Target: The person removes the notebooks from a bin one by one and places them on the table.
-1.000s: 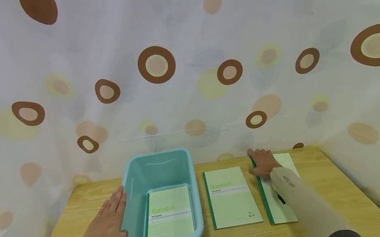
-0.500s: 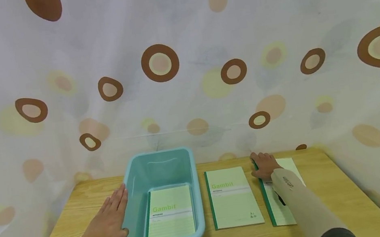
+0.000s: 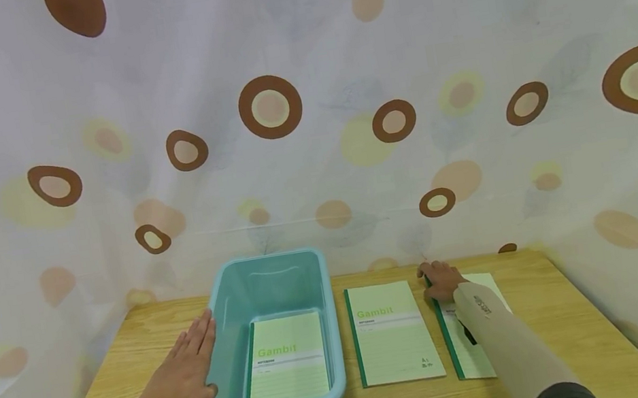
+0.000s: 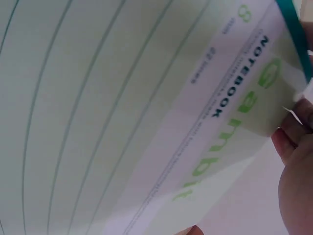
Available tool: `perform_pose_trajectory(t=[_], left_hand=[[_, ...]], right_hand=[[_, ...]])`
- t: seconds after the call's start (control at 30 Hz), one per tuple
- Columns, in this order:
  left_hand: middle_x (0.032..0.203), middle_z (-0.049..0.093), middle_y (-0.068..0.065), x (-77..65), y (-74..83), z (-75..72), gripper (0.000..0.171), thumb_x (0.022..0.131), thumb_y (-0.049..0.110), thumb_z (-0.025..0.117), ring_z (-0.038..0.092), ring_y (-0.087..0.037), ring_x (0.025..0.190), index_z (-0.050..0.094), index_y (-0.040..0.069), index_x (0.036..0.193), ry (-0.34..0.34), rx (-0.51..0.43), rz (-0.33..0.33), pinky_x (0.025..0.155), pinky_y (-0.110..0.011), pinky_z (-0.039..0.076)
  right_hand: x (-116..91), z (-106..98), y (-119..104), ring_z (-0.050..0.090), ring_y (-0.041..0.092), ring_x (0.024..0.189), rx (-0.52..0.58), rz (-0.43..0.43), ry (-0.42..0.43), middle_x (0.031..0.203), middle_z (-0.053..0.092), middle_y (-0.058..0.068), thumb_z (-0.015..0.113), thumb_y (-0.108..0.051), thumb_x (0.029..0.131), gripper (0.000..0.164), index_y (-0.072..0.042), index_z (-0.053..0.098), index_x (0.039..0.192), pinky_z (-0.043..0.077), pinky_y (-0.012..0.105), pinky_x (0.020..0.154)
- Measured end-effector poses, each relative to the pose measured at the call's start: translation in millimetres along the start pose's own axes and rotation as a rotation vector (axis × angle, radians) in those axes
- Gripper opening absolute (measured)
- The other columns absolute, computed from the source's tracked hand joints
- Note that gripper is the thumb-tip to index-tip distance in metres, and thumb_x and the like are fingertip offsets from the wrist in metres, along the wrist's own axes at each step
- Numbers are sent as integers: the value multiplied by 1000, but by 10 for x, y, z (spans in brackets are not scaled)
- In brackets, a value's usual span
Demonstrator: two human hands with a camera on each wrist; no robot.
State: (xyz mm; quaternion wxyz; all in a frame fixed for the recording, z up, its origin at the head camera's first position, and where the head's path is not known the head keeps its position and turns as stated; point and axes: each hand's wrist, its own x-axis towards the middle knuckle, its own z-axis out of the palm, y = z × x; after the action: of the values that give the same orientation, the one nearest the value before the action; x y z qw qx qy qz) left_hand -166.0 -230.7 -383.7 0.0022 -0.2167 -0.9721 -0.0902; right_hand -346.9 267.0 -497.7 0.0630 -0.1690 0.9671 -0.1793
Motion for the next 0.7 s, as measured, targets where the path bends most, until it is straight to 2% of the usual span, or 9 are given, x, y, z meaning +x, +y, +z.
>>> perform_pose_trajectory(t=[0.23, 0.37, 0.57, 0.7], left_hand=[[154, 18, -30, 1, 2, 9, 83, 74, 12, 59, 20, -46, 141, 24, -16, 145, -2, 8, -6, 111, -60, 20], [154, 17, -30, -1, 1, 15, 83, 75, 12, 59, 20, -46, 141, 24, -16, 145, -3, 12, 0, 111, -60, 21], [154, 17, -30, -3, -4, 10, 83, 74, 12, 59, 20, -47, 140, 23, -16, 144, -5, 10, 3, 111, -60, 21], [154, 18, -30, 3, -2, 9, 83, 74, 12, 58, 21, -47, 140, 24, -17, 144, -1, 13, 3, 111, -59, 21]], right_hand=[[-20, 7, -13, 56, 43, 100, -36, 10, -29, 116, 54, 27, 57, -7, 91, 37, 2, 51, 127, 45, 57, 85], [-71, -60, -111, 52, 49, 107, 0, -10, 34, 122, 52, 32, 54, -6, 91, 39, 4, 50, 129, 42, 62, 88], [8, -317, -463, 48, 49, 116, 109, -59, 151, 129, 49, 31, 51, -9, 91, 44, 4, 49, 132, 37, 65, 94], [72, -562, -849, 48, 44, 120, 169, -80, 148, 133, 49, 27, 51, -12, 92, 45, 2, 48, 135, 40, 59, 95]])
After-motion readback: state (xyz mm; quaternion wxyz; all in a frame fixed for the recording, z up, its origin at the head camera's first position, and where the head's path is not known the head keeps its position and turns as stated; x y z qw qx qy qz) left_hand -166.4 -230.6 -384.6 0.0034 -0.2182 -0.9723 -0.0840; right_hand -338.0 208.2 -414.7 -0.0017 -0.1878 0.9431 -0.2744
